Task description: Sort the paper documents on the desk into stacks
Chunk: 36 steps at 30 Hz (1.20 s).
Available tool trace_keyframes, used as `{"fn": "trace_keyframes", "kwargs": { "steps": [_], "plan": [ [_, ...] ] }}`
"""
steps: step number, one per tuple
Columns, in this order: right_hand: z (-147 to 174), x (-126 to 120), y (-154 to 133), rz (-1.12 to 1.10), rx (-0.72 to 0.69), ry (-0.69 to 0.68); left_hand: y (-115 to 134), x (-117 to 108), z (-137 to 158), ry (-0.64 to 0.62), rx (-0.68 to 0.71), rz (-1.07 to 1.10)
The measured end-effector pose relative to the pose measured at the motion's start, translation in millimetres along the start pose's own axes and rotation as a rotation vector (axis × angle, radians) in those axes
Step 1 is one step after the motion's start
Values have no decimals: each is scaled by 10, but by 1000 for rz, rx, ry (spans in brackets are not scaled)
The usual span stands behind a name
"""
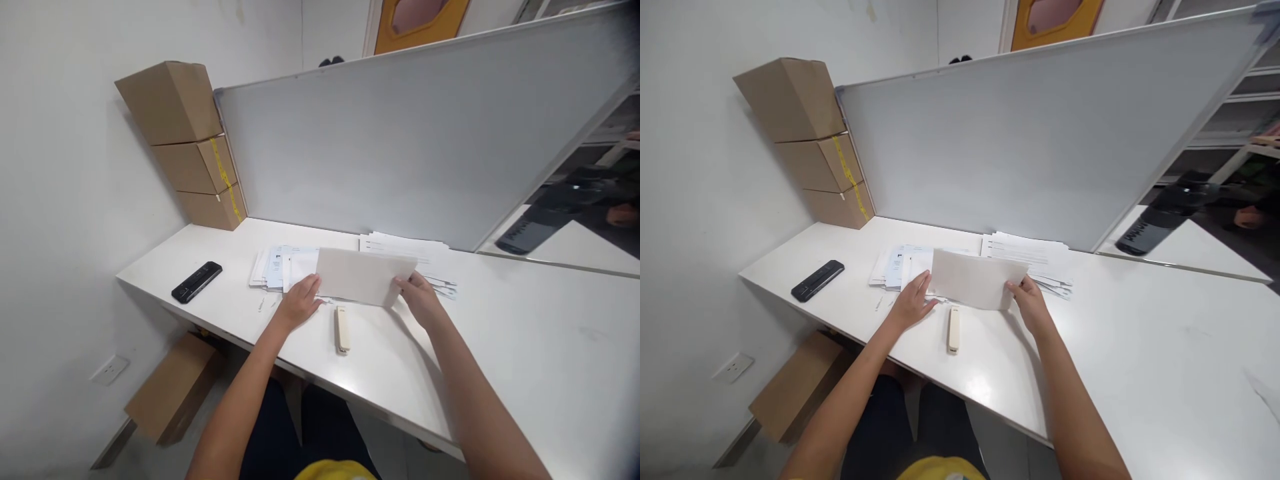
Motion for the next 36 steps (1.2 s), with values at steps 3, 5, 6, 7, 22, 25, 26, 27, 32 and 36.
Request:
{"fn": "trace_keyframes", "kwargs": {
  "steps": [3, 5, 6, 7, 22, 25, 26, 27, 32, 36],
  "plan": [
    [102, 5, 21, 75, -36, 15, 23, -25, -12, -18, -138, 32],
    [131, 6, 13, 82, -75, -26, 35, -40, -2, -45, -210, 96],
    [135, 6, 0, 71, -98, -45, 41, -44, 8, -54, -242, 135],
    [136, 7, -13, 57, -115, -56, 46, -45, 21, -59, -278, 174],
    [119, -312, -148, -80, -141, 139, 142, -86, 63, 62, -237, 150],
    [416, -334, -411, -31, 14, 3, 124, -55, 73, 75, -293, 169],
    [552, -304, -471, 23, 115, -90, 120, -42, 70, 65, -290, 174],
    [693, -268, -509, 83, 223, -199, 115, -31, 62, 49, -276, 176],
    [1175, -268, -415, 367, 559, -404, 133, -48, 8, 1, -186, 155],
    [1254, -494, -227, 452, 575, -255, 431, -133, 127, 16, -210, 221]
  ]
}}
Point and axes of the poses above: each hand's wrist, its own z-axis away from the middle knuckle, its own x-axis out of the palm, y = z × x, the point moved 1 cm from there along -z, towards the middle knuckle, and after that the axes turned 1 degree about x, right-handed, at the moved point
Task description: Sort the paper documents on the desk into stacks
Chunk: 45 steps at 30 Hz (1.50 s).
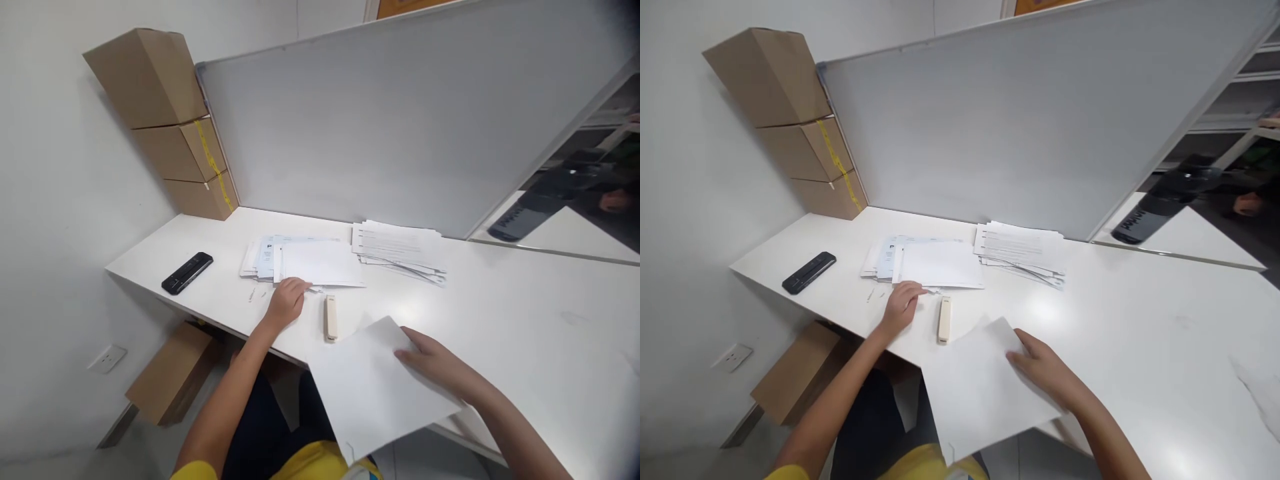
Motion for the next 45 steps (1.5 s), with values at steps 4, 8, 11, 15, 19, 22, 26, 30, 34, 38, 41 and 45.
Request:
{"fn": "trace_keyframes", "kwargs": {
  "steps": [4, 8, 11, 15, 19, 22, 26, 30, 34, 38, 41, 45],
  "plan": [
    [8, -63, 166, -108, 28, 87, 471, 65, 259, -154, 77, 60],
    [116, -27, 214, -248, 50, 150, 669, 114, 285, -258, 56, 63],
    [172, -29, 213, -367, 67, 114, 676, 156, 237, -353, 42, 58],
    [166, -95, 227, -448, 80, 130, 723, 215, 190, -395, 19, 6],
    [169, -135, 240, -468, 85, 157, 765, 223, 160, -385, 10, -39],
    [184, -125, 202, -445, 71, 183, 769, 212, 151, -373, 21, -30],
    [189, -73, 121, -381, 52, 239, 775, 203, 151, -400, 2, -23],
    [180, -15, 109, -321, -1, 301, 775, 205, 162, -404, -10, -37],
    [149, 9, 189, -244, -64, 334, 761, 233, 179, -391, -18, -59],
    [137, 23, 224, -211, -97, 327, 760, 263, 199, -383, 16, -140],
    [132, 36, 220, -201, -109, 332, 763, 249, 214, -375, 87, -199],
    [76, 20, 288, -198, -139, 298, 733, 230, 225, -368, 152, -225]
  ]
}}
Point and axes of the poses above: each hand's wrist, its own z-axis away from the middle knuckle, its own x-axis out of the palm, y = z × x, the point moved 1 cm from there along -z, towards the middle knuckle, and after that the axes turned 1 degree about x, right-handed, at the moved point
